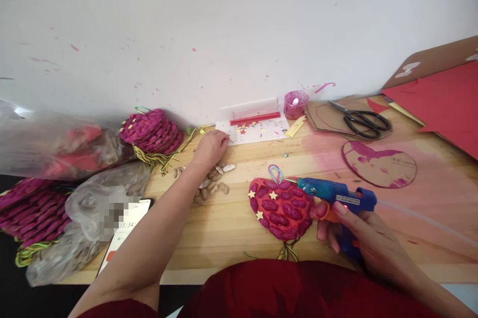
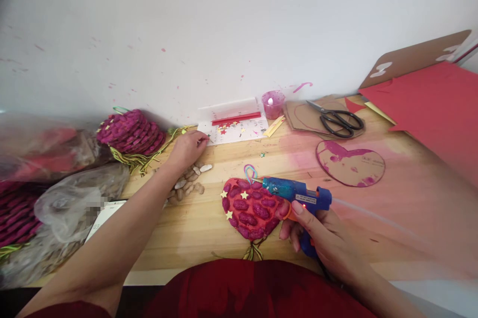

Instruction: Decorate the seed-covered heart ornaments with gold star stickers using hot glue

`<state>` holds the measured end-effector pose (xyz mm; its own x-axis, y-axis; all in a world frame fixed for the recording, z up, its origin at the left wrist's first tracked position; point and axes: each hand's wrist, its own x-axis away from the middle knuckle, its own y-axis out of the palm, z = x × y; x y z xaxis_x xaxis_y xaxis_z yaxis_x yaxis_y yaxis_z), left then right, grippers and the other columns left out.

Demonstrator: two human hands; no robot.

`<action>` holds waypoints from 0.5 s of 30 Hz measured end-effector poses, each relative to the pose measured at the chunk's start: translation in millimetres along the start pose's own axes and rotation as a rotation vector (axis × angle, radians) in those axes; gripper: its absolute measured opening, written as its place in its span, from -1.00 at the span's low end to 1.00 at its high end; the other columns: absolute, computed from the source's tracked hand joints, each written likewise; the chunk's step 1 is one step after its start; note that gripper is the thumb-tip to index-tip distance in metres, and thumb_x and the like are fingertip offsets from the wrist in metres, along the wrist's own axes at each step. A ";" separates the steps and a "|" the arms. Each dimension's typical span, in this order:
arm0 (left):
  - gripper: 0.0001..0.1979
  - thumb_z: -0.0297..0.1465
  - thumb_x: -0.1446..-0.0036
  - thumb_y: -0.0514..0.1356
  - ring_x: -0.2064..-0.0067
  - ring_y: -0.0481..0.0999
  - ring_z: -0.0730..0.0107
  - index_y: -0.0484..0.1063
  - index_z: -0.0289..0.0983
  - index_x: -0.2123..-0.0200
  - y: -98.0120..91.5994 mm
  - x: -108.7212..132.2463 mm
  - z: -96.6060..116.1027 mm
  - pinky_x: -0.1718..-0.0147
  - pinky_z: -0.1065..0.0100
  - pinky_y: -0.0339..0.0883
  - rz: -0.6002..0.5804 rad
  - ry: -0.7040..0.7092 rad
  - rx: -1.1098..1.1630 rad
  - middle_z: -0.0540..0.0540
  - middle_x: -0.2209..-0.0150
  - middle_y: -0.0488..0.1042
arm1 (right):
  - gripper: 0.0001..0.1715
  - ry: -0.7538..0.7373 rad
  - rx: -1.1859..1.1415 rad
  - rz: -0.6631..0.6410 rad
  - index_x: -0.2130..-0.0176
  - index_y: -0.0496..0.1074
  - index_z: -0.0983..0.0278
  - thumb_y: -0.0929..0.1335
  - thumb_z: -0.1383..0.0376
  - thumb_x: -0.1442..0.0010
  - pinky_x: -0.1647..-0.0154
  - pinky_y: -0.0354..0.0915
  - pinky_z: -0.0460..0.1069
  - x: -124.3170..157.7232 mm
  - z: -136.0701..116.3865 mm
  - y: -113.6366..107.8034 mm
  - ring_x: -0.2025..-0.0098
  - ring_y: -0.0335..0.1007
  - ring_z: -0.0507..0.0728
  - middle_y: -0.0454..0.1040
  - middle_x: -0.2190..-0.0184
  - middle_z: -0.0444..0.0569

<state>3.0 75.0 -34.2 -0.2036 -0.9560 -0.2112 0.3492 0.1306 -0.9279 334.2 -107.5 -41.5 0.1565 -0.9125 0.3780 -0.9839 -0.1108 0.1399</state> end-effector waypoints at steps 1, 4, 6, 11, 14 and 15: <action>-0.77 -0.46 -0.18 0.14 0.07 0.58 0.09 0.62 -0.31 0.25 0.1 0.2 -0.2 -0.04 0.14 0.40 0.017 -0.026 0.041 -0.26 0.15 0.64 | -0.41 0.000 0.009 0.001 0.37 0.49 0.27 0.41 -0.21 -0.18 0.58 0.20 -0.03 0.0 -0.2 0.1 0.62 0.35 0.08 0.55 0.53 0.02; -0.79 -0.40 -0.18 0.16 0.17 0.60 0.18 0.61 -0.30 0.26 -2.3 5.5 3.5 0.07 0.22 0.44 0.064 -0.120 0.187 -0.20 0.22 0.66 | -0.40 -0.014 0.045 0.005 0.38 0.50 0.27 0.39 -0.21 -0.19 0.56 0.24 -0.01 -0.1 -0.5 0.3 0.61 0.37 0.09 0.55 0.53 0.03; -0.75 -0.29 -0.22 0.17 0.27 0.60 0.26 0.60 -0.31 0.25 -6.5 14.5 10.8 0.23 0.30 0.45 0.069 -0.171 0.292 -0.16 0.29 0.66 | -0.40 -0.033 0.050 0.000 0.39 0.49 0.27 0.40 -0.21 -0.19 0.57 0.23 -0.02 -0.5 -0.3 0.2 0.61 0.36 0.09 0.56 0.53 0.04; -0.58 -0.05 0.00 0.39 0.36 0.57 0.38 0.59 -0.33 0.31 -18.8 52.5 39.0 0.39 0.41 0.41 -0.045 -0.397 0.956 -0.16 0.34 0.65 | -0.44 -0.060 0.061 -0.019 0.36 0.50 0.26 0.39 -0.17 -0.24 0.58 0.22 -0.04 -0.2 -1.3 0.5 0.62 0.37 0.07 0.58 0.52 0.03; -0.56 -0.07 0.11 0.47 0.40 0.55 0.42 0.58 -0.32 0.34 -20.8 76.1 52.7 0.44 0.45 0.36 -0.098 -0.474 1.134 -0.14 0.37 0.63 | -0.40 -0.081 0.174 -0.029 0.43 0.51 0.26 0.36 -0.18 -0.26 0.57 0.23 -0.03 3.6 -6.8 3.2 0.61 0.37 0.08 0.55 0.56 0.03; -0.57 -0.07 0.10 0.47 0.40 0.55 0.43 0.58 -0.32 0.34 -20.3 83.5 56.5 0.45 0.45 0.35 -0.105 -0.480 1.158 -0.13 0.37 0.63 | -0.39 -0.100 0.226 -0.031 0.46 0.50 0.26 0.35 -0.18 -0.27 0.57 0.23 -0.02 5.7 -9.1 4.4 0.60 0.36 0.09 0.53 0.58 0.02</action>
<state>30.6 -22.3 -15.6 -0.0114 -0.9784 0.2062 0.9973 -0.0261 -0.0685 331.6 -109.6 -30.4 0.1892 -0.9403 0.2830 -0.9746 -0.2149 -0.0627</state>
